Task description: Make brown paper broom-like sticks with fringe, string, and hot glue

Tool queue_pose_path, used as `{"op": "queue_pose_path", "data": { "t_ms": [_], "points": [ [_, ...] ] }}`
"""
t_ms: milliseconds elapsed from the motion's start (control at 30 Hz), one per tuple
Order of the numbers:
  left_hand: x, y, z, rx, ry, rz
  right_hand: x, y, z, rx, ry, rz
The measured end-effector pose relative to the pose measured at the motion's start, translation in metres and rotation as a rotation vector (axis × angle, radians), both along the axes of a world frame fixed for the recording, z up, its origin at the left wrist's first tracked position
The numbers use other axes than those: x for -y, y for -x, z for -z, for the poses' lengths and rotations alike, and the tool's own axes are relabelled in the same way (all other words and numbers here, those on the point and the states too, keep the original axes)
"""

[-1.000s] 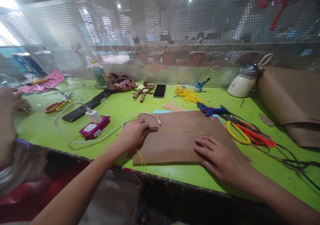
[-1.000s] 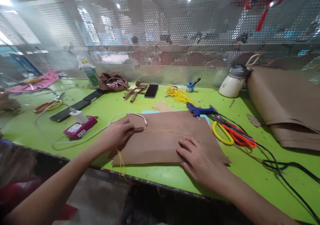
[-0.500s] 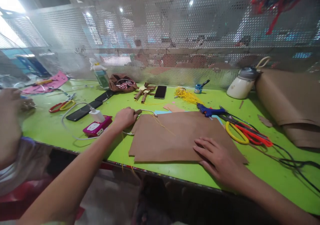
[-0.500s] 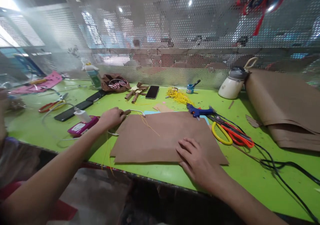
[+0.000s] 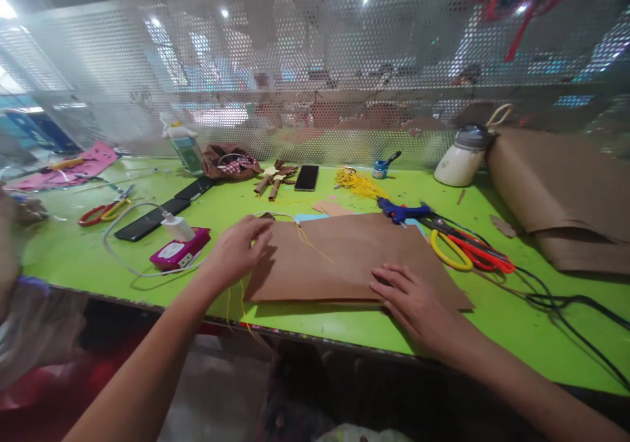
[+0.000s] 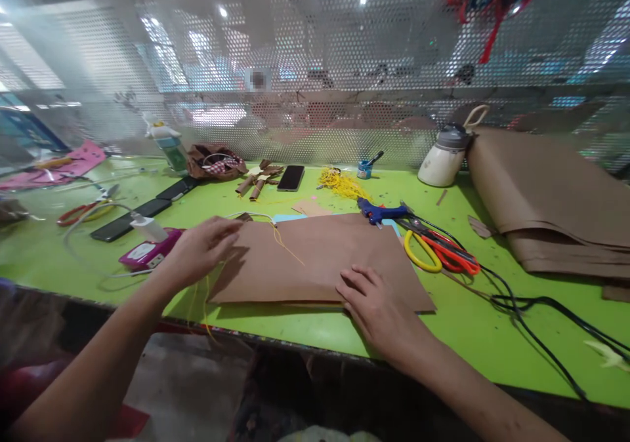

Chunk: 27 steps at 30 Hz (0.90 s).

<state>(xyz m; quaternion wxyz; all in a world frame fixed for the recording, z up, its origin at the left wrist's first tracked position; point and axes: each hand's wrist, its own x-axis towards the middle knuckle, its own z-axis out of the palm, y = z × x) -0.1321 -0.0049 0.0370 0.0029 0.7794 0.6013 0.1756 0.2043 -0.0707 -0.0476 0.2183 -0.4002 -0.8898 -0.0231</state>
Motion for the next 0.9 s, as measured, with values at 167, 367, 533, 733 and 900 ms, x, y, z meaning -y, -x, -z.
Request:
{"op": "queue_pose_path", "data": {
  "t_ms": [167,367,533,733,900],
  "points": [
    [0.031,-0.015,0.022,0.151,0.121,0.045,0.017,0.002,-0.006,0.034,-0.031,0.026],
    [0.029,0.0,0.041,0.33,0.156,0.015,0.043,0.001,-0.011,0.053,-0.015,0.038],
    [0.038,0.009,0.034,0.569,0.35,0.067,0.049,-0.001,-0.002,0.068,-0.033,0.046],
    [0.036,0.018,0.033,0.697,0.323,-0.046,0.051,-0.003,0.014,0.047,-0.069,0.039],
    [0.017,0.015,0.031,0.521,0.259,-0.075,0.052,-0.002,0.013,0.034,-0.062,0.042]
  ]
}}
